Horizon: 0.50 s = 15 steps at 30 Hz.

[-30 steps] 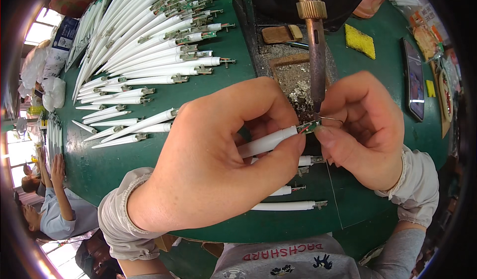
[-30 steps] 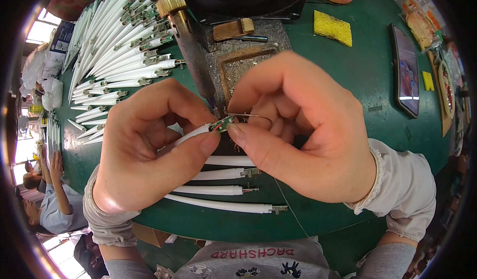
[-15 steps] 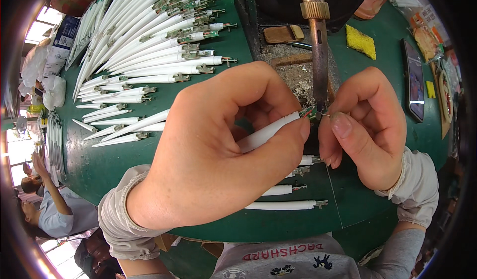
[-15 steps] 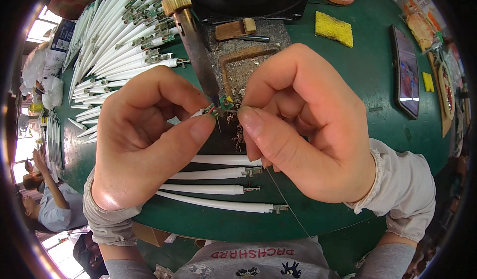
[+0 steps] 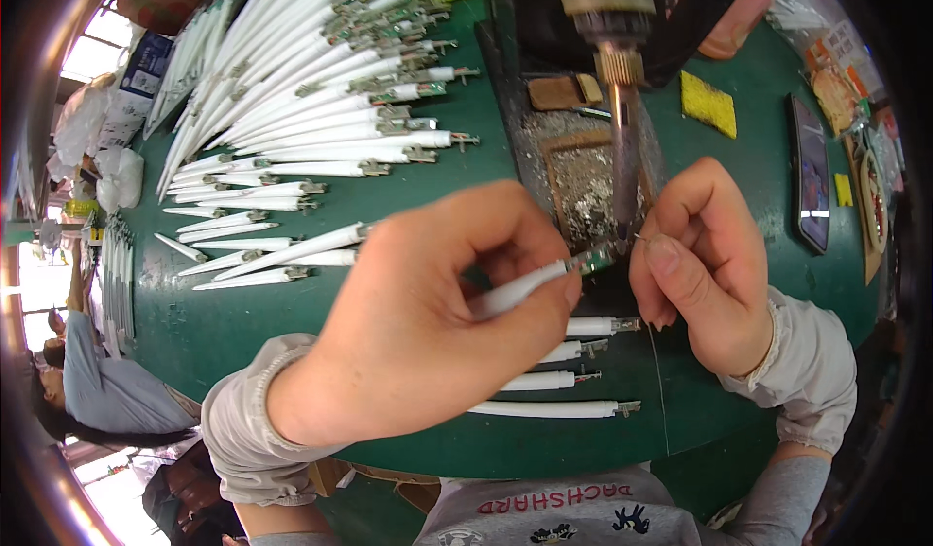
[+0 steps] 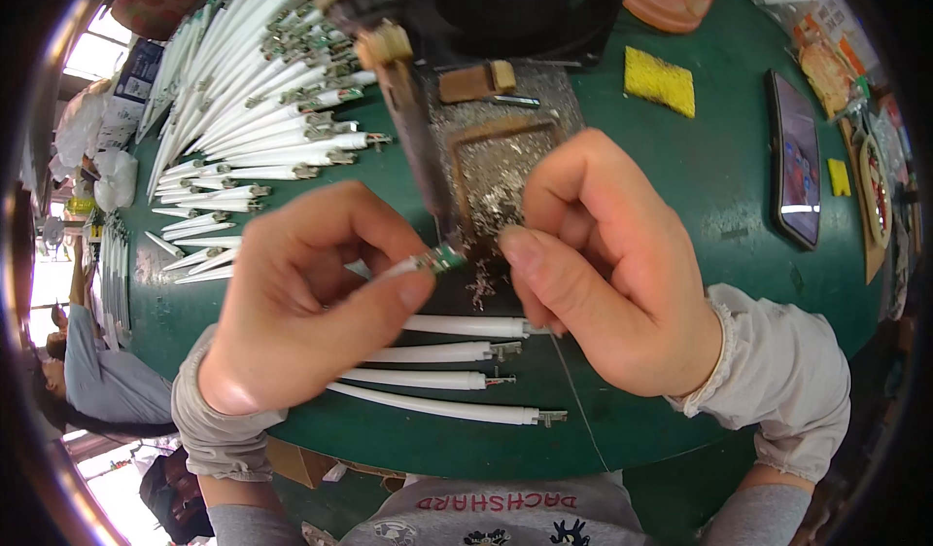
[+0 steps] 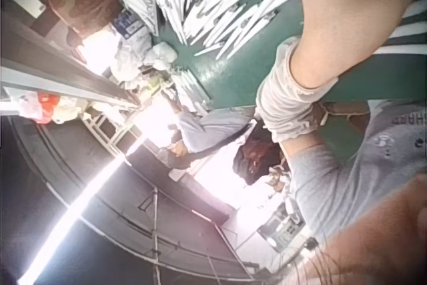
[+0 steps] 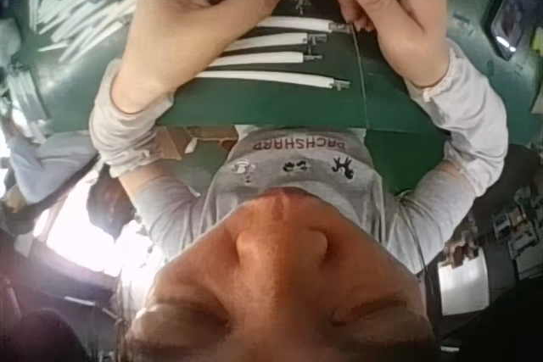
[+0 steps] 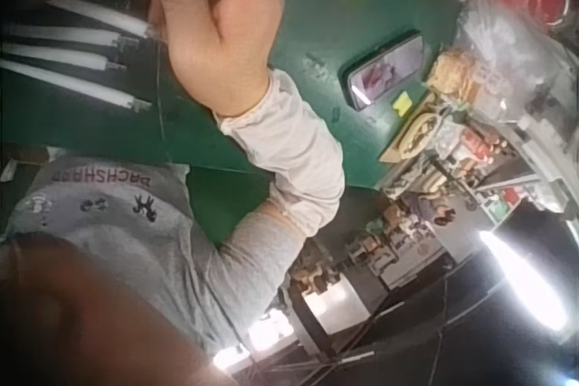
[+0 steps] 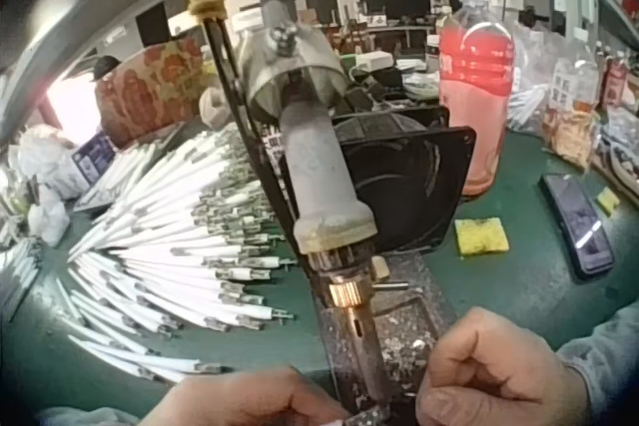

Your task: The person solders circuit boards on the ends of white tubes using a stationary soldering iron and solder wire by hand, wiping the soldering iron on a sponge and arranging the completed tubes on the work table.

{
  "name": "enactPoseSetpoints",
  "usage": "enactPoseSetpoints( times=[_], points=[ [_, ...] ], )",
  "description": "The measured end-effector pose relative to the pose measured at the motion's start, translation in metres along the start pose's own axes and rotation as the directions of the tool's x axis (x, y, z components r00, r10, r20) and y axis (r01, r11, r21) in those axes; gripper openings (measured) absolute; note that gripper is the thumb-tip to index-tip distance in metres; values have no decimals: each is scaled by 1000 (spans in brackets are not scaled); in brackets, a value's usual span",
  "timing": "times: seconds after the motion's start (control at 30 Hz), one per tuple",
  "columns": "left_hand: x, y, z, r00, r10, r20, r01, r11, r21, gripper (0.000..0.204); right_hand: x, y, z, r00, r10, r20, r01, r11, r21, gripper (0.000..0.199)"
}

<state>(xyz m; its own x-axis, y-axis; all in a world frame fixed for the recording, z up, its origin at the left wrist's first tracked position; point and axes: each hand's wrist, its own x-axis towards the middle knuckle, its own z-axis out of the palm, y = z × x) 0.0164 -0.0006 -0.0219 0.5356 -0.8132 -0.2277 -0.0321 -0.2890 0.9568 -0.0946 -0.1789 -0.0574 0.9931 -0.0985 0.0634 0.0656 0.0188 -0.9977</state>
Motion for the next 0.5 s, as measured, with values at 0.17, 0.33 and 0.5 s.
enactPoseSetpoints(
  times=[0.17, 0.33, 0.5],
  points=[
    [-13, -17, 16, 894, 442, 69, -430, 805, 408, 12, -3, 0, -1, 1000, -21, 7, 21, 999, 24, 11],
    [-26, -30, 29, 755, 621, 211, -543, 412, 732, 21, -3, -1, 1, 999, 0, 36, 1, 1000, -15, 10],
    [-28, -18, 7, 807, 566, 169, -488, 479, 730, 30, -5, 0, 0, 999, 13, 34, -10, 998, -62, 11]
  ],
)
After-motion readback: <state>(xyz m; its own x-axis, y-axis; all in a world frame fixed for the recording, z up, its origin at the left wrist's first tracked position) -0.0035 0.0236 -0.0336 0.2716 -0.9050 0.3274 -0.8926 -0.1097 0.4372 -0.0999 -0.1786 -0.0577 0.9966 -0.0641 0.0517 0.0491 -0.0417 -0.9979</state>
